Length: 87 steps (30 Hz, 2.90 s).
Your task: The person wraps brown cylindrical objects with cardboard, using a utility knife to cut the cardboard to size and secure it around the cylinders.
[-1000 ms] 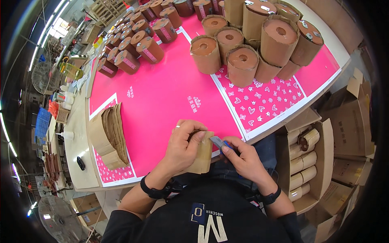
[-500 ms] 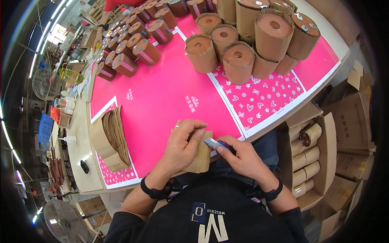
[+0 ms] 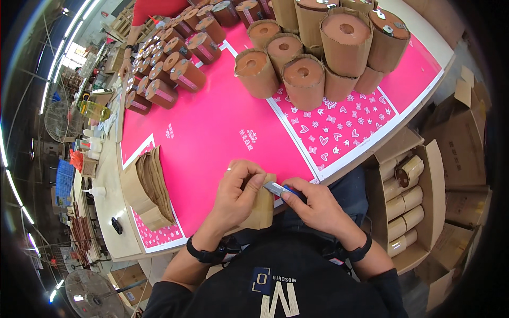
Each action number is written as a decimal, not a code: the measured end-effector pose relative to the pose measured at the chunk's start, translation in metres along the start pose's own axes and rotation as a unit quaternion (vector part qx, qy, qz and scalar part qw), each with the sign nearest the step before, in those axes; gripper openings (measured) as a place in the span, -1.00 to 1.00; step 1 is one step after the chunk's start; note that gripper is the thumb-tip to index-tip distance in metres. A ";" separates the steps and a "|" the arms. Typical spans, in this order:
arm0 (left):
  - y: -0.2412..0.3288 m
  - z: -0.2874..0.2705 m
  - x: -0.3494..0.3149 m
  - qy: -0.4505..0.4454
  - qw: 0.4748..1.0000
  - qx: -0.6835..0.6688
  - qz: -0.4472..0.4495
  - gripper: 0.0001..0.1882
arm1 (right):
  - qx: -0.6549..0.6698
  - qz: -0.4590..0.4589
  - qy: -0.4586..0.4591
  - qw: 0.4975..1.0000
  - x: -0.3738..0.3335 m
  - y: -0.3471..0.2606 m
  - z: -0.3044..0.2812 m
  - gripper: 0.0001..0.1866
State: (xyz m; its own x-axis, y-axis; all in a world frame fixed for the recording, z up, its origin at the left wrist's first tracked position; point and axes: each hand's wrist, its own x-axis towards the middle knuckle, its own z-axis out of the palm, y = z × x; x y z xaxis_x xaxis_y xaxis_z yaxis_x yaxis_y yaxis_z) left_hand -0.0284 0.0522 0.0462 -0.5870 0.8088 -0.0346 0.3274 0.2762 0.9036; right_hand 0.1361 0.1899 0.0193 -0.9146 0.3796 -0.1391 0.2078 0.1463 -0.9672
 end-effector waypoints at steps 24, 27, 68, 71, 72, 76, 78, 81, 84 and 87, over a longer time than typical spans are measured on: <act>-0.007 -0.014 -0.001 0.012 0.980 -0.197 -0.042 -0.83 | -0.138 0.021 -0.223 0.965 -0.031 -0.028 -0.019 -0.58; 0.011 -0.032 -0.005 -0.027 0.960 -0.219 -0.171 -0.83 | -0.031 0.028 -0.042 0.998 -0.044 -0.033 -0.028 -0.49; -0.012 -0.186 -0.111 0.591 0.754 0.230 0.169 -0.51 | 0.038 -0.015 0.143 0.989 -0.022 -0.022 -0.012 -0.01; -0.085 -0.192 -0.138 0.359 0.827 0.428 0.058 -0.52 | 0.022 -0.030 0.135 0.990 -0.017 -0.025 -0.005 -0.02; -0.101 -0.181 -0.143 0.282 0.853 0.438 0.022 -0.54 | 0.031 -0.028 0.138 0.990 -0.016 -0.027 -0.001 -0.03; -0.102 -0.153 -0.148 0.214 0.899 0.383 -0.011 -0.58 | 0.029 -0.019 0.121 0.992 -0.016 -0.028 0.001 -0.02; -0.086 -0.159 -0.150 0.234 0.909 0.345 -0.019 -0.57 | 0.018 0.013 0.093 0.995 -0.017 -0.042 0.001 0.00; -0.074 -0.167 -0.142 0.283 0.898 0.336 0.005 -0.59 | -0.031 -0.055 0.109 0.992 -0.013 -0.037 0.005 -0.03; -0.042 -0.152 -0.116 0.286 0.910 0.296 0.049 -0.49 | -0.059 -0.114 0.131 0.983 0.000 -0.022 0.016 0.00; -0.004 -0.097 -0.080 0.121 0.971 0.194 0.070 -0.15 | -0.111 -0.209 0.152 0.960 0.011 -0.021 0.026 0.04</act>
State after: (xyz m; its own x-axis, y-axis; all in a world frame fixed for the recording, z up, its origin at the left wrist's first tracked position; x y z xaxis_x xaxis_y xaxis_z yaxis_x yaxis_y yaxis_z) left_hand -0.0547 -0.0638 0.0872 -0.6573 0.7205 0.2209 0.6439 0.3845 0.6615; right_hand 0.1125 0.1675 0.0327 -0.7981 0.4890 0.3521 -0.0555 0.5223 -0.8510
